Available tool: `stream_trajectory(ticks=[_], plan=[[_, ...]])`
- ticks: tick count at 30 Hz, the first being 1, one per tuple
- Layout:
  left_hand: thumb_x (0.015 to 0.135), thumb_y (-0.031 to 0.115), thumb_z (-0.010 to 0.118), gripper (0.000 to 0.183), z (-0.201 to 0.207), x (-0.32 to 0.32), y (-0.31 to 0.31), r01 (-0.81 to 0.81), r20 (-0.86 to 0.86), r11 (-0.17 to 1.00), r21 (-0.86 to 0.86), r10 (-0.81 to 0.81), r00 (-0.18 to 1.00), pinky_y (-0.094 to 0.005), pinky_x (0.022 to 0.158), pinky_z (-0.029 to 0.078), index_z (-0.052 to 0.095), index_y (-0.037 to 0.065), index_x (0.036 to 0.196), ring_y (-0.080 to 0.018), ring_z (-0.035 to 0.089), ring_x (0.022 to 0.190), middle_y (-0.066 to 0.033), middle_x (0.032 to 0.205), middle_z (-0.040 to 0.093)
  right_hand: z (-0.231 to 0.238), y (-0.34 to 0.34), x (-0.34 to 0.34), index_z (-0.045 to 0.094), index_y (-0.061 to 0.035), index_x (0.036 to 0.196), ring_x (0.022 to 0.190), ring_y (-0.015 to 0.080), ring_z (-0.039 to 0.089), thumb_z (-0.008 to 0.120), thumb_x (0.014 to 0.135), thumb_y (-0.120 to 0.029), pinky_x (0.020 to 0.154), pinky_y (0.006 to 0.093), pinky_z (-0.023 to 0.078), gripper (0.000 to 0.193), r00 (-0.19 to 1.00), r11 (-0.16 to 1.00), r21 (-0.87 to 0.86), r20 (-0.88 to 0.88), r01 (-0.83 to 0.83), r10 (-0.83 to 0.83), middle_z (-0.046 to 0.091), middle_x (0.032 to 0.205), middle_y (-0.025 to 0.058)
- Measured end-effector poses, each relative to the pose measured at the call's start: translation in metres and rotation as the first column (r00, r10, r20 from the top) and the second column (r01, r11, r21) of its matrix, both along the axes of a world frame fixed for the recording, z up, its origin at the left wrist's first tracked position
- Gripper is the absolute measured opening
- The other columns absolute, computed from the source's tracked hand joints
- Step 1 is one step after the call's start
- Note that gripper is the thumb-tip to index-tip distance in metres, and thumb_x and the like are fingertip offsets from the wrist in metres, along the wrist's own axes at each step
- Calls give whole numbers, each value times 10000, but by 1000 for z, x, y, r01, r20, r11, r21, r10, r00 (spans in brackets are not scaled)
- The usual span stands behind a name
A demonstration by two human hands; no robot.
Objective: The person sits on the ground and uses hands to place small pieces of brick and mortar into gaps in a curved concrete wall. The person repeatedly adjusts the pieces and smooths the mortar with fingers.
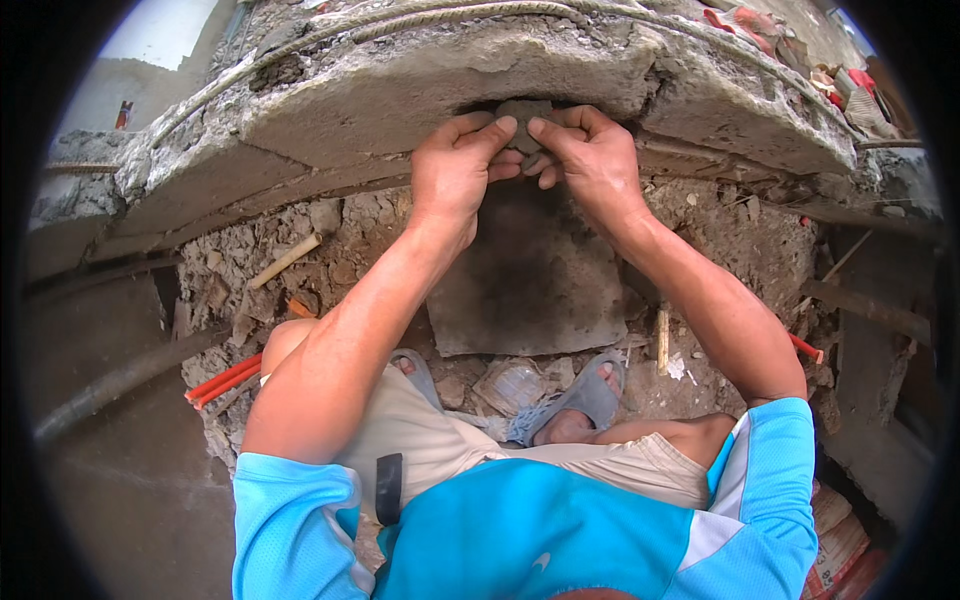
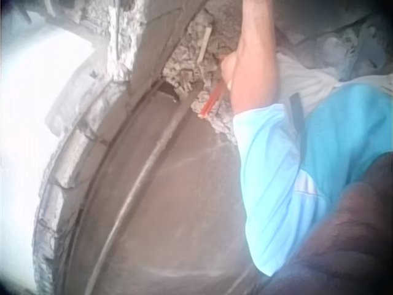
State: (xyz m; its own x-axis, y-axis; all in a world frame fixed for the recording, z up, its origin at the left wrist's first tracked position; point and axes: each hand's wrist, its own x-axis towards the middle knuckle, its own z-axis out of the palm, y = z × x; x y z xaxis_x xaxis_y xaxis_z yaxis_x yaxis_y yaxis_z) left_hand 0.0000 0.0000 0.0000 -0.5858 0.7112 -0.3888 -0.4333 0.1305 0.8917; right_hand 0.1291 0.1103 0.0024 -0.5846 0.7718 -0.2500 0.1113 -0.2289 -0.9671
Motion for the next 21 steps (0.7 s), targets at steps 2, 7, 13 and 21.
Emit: stream_trajectory(ticks=[2, 7, 13, 21], plan=[[1051, 167, 803, 376, -3, 0, -1, -19, 34, 999, 32, 18, 999, -303, 806, 638, 678, -83, 1303, -179, 746, 965, -122, 1155, 749, 5, -3, 0, 675, 93, 1130, 672, 168, 729, 817, 1012, -180, 570, 305, 565, 329, 999, 1000, -11, 54, -5, 6, 768, 811, 149], [1043, 177, 818, 322, -7, 7, 9, -78, -15, 997, 9, 78, 997, -318, 765, 626, 713, -71, 1219, -178, 737, 855, -119, 1078, 764, 7, 1, -2, 677, 89, 1104, 659, 169, 711, 817, 1008, -166, 557, 303, 545, 307, 997, 1000, -16, 82, 19, -18, 755, 788, 135], [1037, 187, 827, 310, -3, 6, 15, -130, -40, 991, -13, 129, 991, -311, 734, 612, 721, -64, 1184, -177, 731, 792, -114, 991, 769, 8, -1, -10, 701, 97, 1104, 670, 167, 715, 832, 987, -178, 580, 304, 556, 327, 997, 996, -64, 45, 61, -59, 750, 790, 137], [1034, 168, 822, 373, 3, 5, 16, -112, -51, 993, -39, 110, 993, -301, 754, 622, 695, -108, 1250, -175, 739, 862, -117, 1060, 768, -4, 1, 1, 728, 102, 1103, 675, 117, 675, 942, 868, -272, 610, 320, 567, 491, 984, 965, 258, 180, -49, 2, 708, 731, 73]])
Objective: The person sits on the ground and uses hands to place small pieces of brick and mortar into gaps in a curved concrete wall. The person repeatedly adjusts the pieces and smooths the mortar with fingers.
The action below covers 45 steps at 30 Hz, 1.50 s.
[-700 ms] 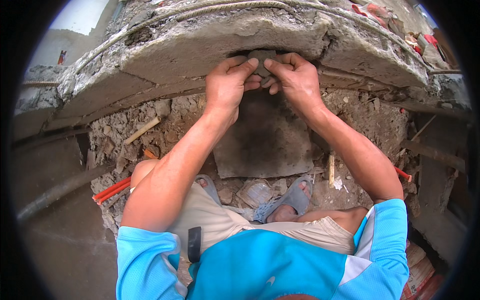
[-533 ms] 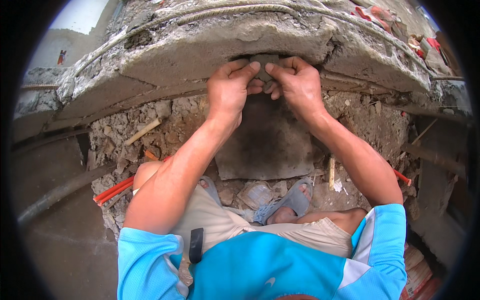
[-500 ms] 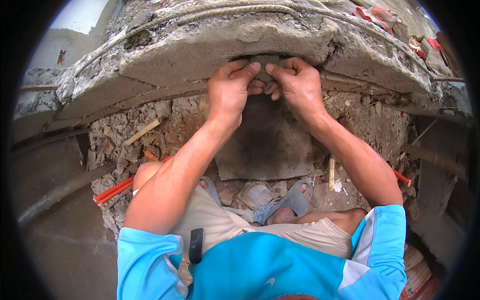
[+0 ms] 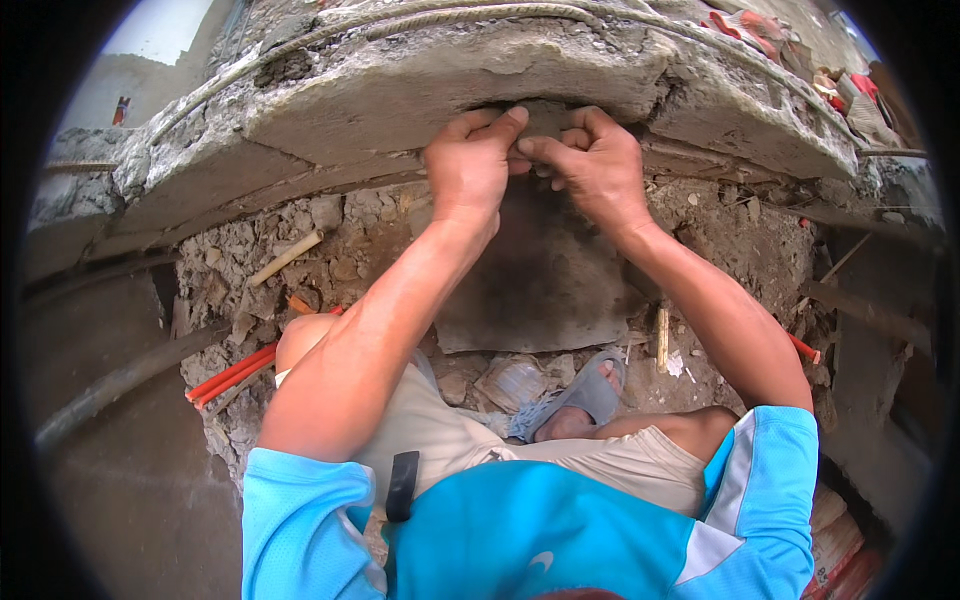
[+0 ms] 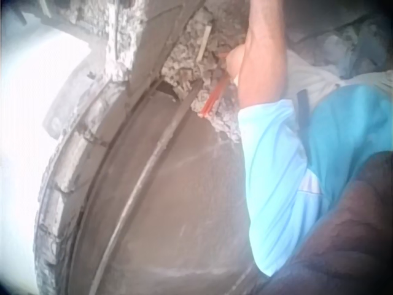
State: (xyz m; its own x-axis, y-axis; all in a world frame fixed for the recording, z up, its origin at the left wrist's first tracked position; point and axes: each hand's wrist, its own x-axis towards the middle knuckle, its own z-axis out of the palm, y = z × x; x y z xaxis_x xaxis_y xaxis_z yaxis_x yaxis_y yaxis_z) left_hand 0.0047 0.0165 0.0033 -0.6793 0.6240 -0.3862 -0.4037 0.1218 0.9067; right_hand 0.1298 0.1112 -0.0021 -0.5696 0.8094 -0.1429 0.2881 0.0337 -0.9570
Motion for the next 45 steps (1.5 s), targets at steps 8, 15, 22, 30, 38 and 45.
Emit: stream_trajectory(ticks=[8, 15, 22, 30, 38, 45], plan=[[1058, 141, 785, 376, -10, -9, -11, 91, 41, 992, 84, -95, 995, -299, 788, 618, 679, -113, 1315, -180, 745, 932, -119, 1090, 768, -1, -2, -1, 713, 87, 1008, 627, 109, 634, 911, 890, -271, 573, 341, 530, 426, 999, 984, 179, 35, -17, 11, 662, 680, 76], [1046, 165, 806, 234, -12, -1, -1, -24, 70, 995, 94, 17, 997, -305, 762, 609, 731, -42, 1127, -169, 732, 872, -88, 978, 763, 15, -5, -8, 665, 61, 878, 596, 123, 621, 889, 912, -252, 539, 356, 507, 386, 997, 994, 105, 70, 3, -10, 653, 647, 82], [1065, 176, 787, 250, -16, -2, -4, 2, 98, 991, 137, -16, 995, -297, 782, 611, 722, -35, 1182, -152, 728, 909, -90, 1052, 765, 17, -6, -10, 681, 64, 869, 574, 133, 633, 868, 931, -279, 543, 364, 508, 396, 997, 992, 121, 74, 24, -33, 665, 620, 81], [1076, 193, 775, 303, -15, -22, -15, 191, 58, 978, 78, -196, 979, -289, 776, 599, 730, -41, 1263, -149, 728, 908, -85, 1079, 778, 18, -2, -7, 737, 93, 1018, 609, 206, 699, 863, 939, -327, 606, 399, 550, 446, 988, 975, 222, 153, -4, -31, 715, 678, 165], [1054, 179, 799, 234, -29, -20, -12, 120, -24, 989, 89, -118, 993, -287, 697, 558, 781, -22, 1172, -128, 694, 777, -67, 955, 776, 10, -15, -12, 659, 29, 989, 884, 549, 711, 822, 978, -282, 717, 595, 554, 351, 967, 860, 509, 233, -31, -103, 720, 890, 321], [1059, 217, 781, 208, -51, -5, -6, 36, -191, 996, 87, -19, 981, -284, 645, 458, 757, 12, 1027, -77, 557, 713, 13, 807, 648, 0, -35, -25, 614, 17, 1009, 846, 563, 683, 785, 992, -199, 720, 607, 551, 276, 964, 839, 525, 119, 142, -238, 691, 884, 303]])
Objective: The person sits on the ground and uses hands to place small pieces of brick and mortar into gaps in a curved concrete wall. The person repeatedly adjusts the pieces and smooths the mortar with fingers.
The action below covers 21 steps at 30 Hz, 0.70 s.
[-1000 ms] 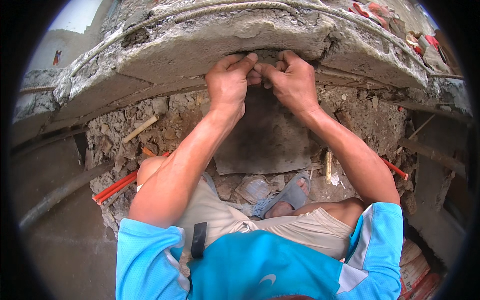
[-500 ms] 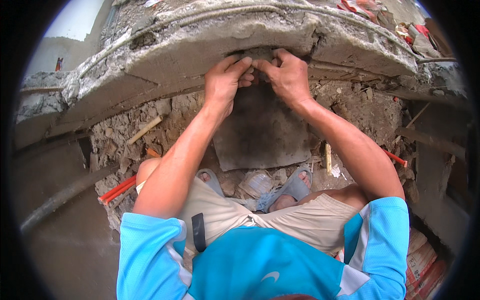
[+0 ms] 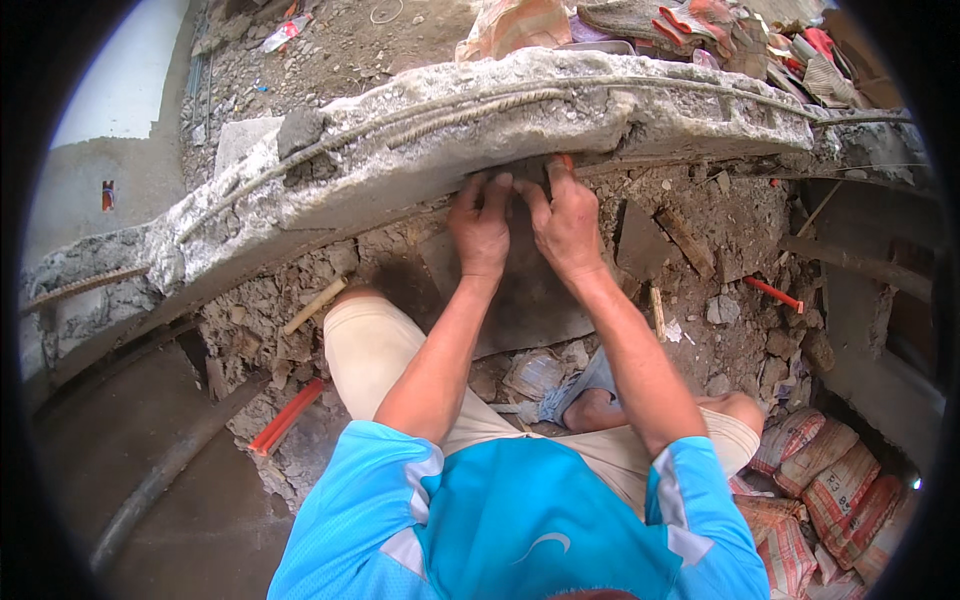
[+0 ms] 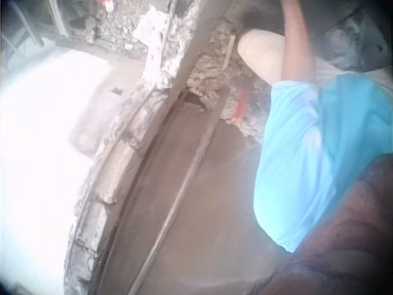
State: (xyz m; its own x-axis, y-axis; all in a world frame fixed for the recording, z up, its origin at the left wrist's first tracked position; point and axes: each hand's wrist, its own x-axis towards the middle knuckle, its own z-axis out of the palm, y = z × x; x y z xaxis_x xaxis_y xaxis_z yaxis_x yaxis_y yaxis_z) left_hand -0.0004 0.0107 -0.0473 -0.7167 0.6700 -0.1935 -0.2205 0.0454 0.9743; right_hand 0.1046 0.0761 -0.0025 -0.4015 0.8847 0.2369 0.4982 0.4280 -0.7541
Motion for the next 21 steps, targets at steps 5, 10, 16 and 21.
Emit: stream_trajectory(ticks=[5, 10, 16, 21], plan=[[1087, 200, 731, 246, 8, 10, 14, -107, -15, 994, -34, 107, 994, -291, 633, 429, 716, 27, 914, -73, 532, 705, 18, 777, 627, -11, 4, -5, 621, 20, 1027, 855, 559, 681, 751, 997, -168, 734, 608, 559, 230, 999, 999, 45, -42, 11, -9, 692, 921, 301], [1102, 197, 712, 273, 0, 9, 14, -164, -6, 986, -3, 164, 986, -295, 634, 418, 705, 32, 884, -73, 519, 709, 26, 774, 624, -2, -2, -9, 648, 19, 1048, 889, 549, 701, 748, 989, -169, 752, 605, 572, 221, 999, 999, -22, -19, 26, -26, 700, 948, 305], [1088, 196, 735, 196, 10, -2, 2, 12, 1, 1000, -15, -12, 1000, -288, 643, 433, 769, 5, 1111, -72, 529, 713, 23, 840, 653, -4, 8, -5, 714, 6, 1042, 892, 518, 728, 790, 971, -254, 766, 595, 589, 279, 996, 990, 112, -38, 83, -79, 726, 983, 289], [1049, 179, 784, 314, 7, 2, -2, 4, 84, 999, -42, -1, 996, -278, 637, 452, 771, -27, 1286, -78, 560, 712, -3, 872, 693, 0, 7, 1, 765, -27, 1045, 923, 473, 750, 819, 943, -314, 780, 552, 608, 310, 991, 991, 56, 45, 122, -124, 740, 1033, 246]])
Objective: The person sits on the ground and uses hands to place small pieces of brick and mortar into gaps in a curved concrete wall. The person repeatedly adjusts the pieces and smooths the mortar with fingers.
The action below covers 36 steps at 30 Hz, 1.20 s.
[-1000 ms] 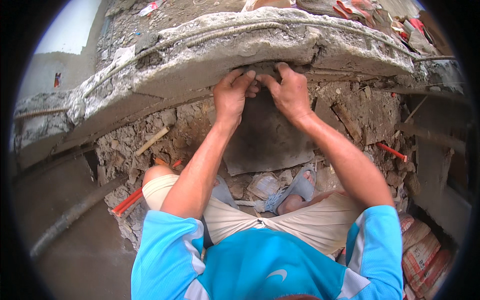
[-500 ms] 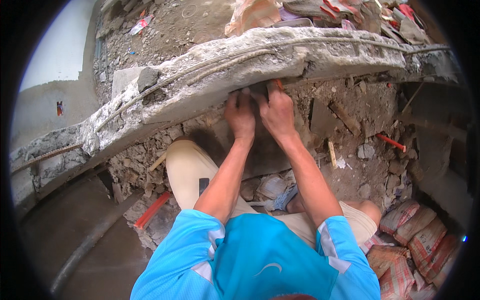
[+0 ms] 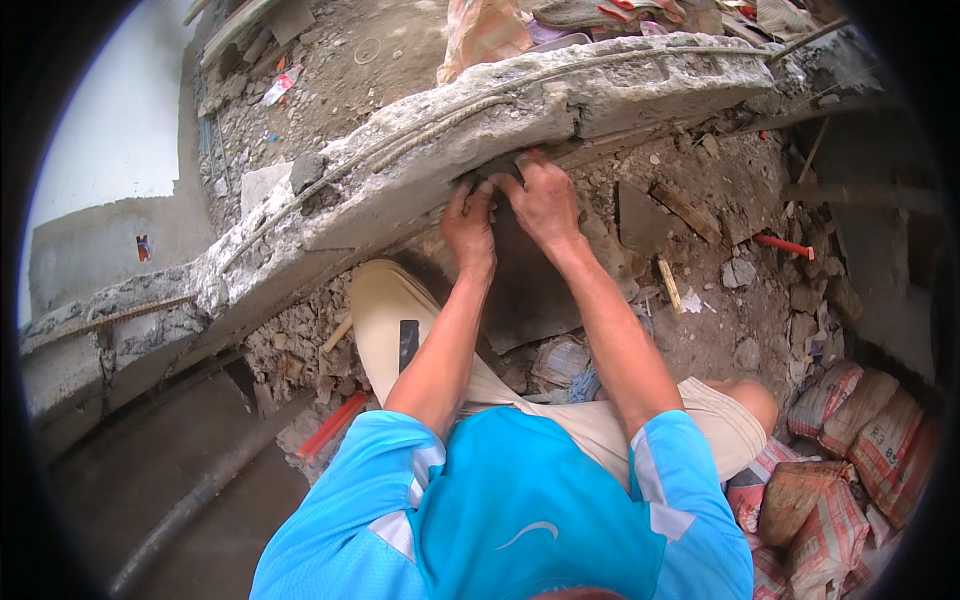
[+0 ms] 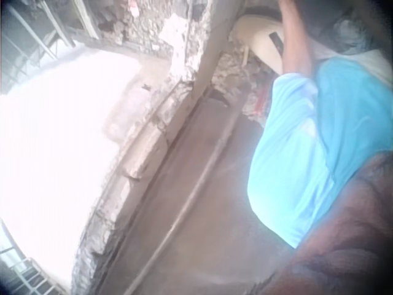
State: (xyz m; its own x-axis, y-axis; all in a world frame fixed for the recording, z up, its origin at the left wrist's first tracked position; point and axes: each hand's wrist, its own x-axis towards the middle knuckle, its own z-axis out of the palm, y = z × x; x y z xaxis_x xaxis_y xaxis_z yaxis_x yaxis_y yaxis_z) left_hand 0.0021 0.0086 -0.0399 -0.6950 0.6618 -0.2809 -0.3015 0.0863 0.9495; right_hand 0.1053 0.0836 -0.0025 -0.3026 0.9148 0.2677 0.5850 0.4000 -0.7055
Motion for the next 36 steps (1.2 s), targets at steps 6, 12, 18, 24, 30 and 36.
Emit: stream_trajectory(ticks=[6, 12, 18, 24, 30, 36], plan=[[1014, 137, 825, 399, -11, 3, 3, -37, -3, 999, 7, 37, 999, -260, 603, 453, 724, -94, 1324, -76, 570, 670, -25, 812, 700, 3, 1, 3, 772, -38, 1016, 945, 460, 754, 816, 924, -351, 789, 552, 605, 328, 1000, 1000, -3, -14, 12, -12, 761, 1062, 202], [1015, 125, 817, 305, -9, 4, 8, -64, -38, 998, -11, 64, 997, -258, 581, 452, 731, -78, 1226, -76, 579, 658, -31, 794, 703, 2, 5, 3, 799, -71, 1107, 992, 454, 753, 847, 908, -363, 840, 525, 595, 356, 999, 997, -81, -35, 20, -23, 780, 1104, 210], [1027, 173, 825, 200, 3, -1, 5, -23, -76, 999, -35, 20, 997, -261, 588, 456, 760, -5, 1093, -73, 595, 682, -10, 808, 700, 8, 3, -2, 796, -64, 1037, 972, 460, 759, 869, 891, -361, 813, 532, 586, 339, 995, 984, -152, 36, 98, -94, 792, 1019, 208], [1010, 200, 850, 239, 18, -10, -2, 71, -177, 995, -76, -83, 981, -289, 592, 488, 755, -18, 1040, -100, 609, 648, -31, 767, 698, 2, 22, 11, 772, -23, 955, 831, 439, 760, 957, 801, -377, 761, 518, 575, 428, 914, 921, -101, -122, 376, -386, 783, 864, 199], [983, 174, 880, 272, 13, 12, 17, -77, -160, 996, -43, 69, 985, -274, 567, 438, 705, 0, 870, -89, 571, 619, -17, 714, 653, -20, 38, 24, 751, -1, 873, 721, 354, 764, 956, 796, -266, 694, 459, 579, 344, 843, 936, -346, -483, 63, -235, 756, 782, 197], [967, 242, 895, 315, 12, 16, 20, -109, -254, 993, -43, 95, 963, -281, 609, 413, 707, 23, 840, -78, 501, 697, 13, 751, 624, -27, 23, 10, 732, 23, 852, 702, 319, 776, 970, 780, -250, 670, 443, 595, 369, 855, 887, -347, -311, 306, -416, 771, 771, 190]])
